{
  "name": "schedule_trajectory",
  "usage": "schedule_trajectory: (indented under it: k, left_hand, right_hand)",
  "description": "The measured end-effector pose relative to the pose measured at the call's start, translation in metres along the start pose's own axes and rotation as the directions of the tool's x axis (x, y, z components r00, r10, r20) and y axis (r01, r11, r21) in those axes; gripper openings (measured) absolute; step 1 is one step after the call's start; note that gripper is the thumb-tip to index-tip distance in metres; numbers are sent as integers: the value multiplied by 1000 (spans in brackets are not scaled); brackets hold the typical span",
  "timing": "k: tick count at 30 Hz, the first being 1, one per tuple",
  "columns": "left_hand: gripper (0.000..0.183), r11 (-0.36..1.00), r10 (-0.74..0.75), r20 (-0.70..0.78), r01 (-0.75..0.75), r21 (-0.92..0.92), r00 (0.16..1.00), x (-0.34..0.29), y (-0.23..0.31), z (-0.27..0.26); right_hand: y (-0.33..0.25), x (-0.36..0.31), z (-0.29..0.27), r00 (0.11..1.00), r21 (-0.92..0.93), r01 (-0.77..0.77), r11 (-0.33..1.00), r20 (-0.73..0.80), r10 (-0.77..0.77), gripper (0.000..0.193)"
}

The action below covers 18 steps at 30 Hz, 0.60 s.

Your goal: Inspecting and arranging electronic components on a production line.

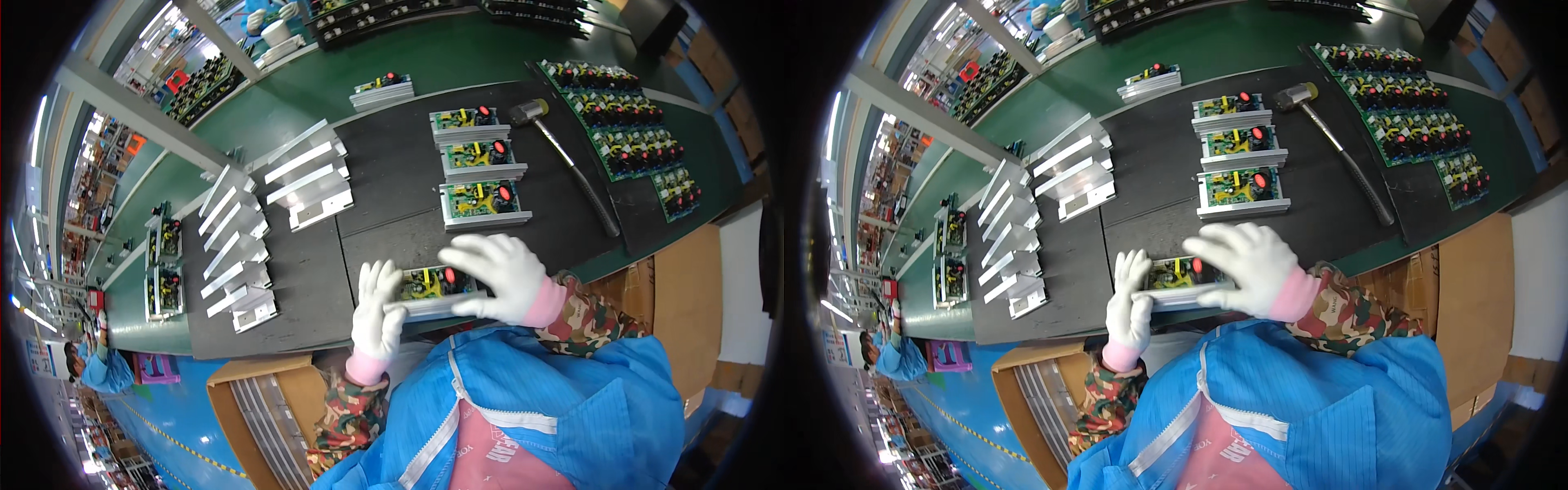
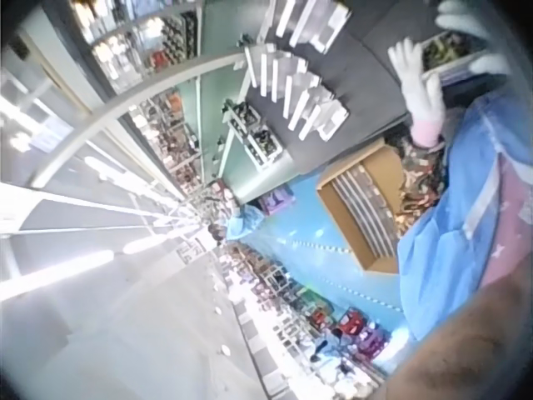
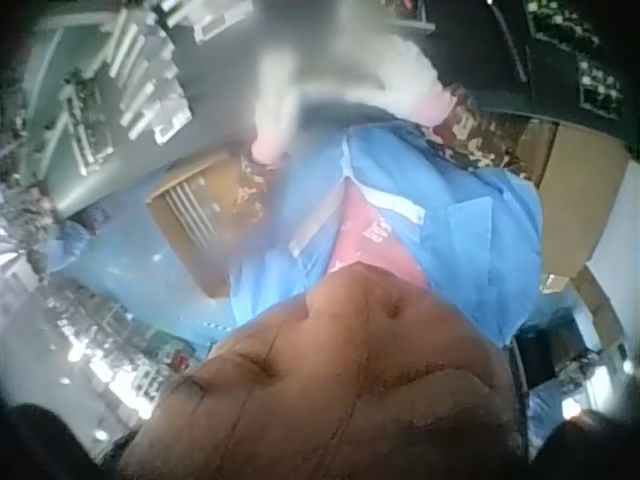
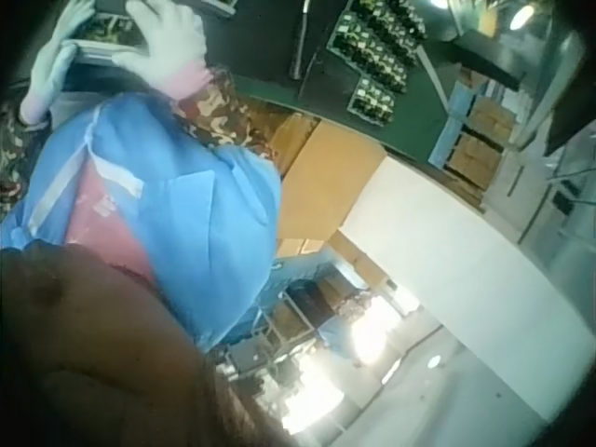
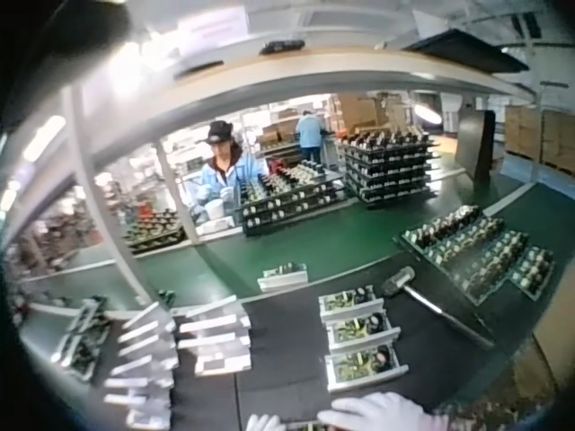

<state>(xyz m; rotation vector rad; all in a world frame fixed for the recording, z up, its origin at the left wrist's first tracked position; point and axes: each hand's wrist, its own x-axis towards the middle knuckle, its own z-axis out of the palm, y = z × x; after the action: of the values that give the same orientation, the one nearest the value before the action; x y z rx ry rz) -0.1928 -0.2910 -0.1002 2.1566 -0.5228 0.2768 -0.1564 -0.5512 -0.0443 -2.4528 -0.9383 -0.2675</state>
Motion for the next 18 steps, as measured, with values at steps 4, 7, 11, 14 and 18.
schedule_trajectory:
  k: [4,7,11,14,18]
  left_hand:
    - [58,935,129,93,-152,319,987,-7,-2,8]
    - [60,875,149,132,-193,444,980,-3,2,16]
    - [63,837,76,131,-134,531,989,4,9,24]
    - [64,846,128,100,-161,509,987,23,19,19]
    - [64,819,151,109,-186,543,982,42,27,-2]
  right_hand:
    - [-11,9,-3,938,-116,-9,993,343,48,62]
    - [-9,4,-3,901,-176,-20,984,424,94,61]
    - [1,-8,0,922,-245,-80,966,349,165,56]
    - [8,-11,-8,925,-298,-143,944,300,235,57]
    - [21,-15,-11,938,-314,-194,929,219,269,59]
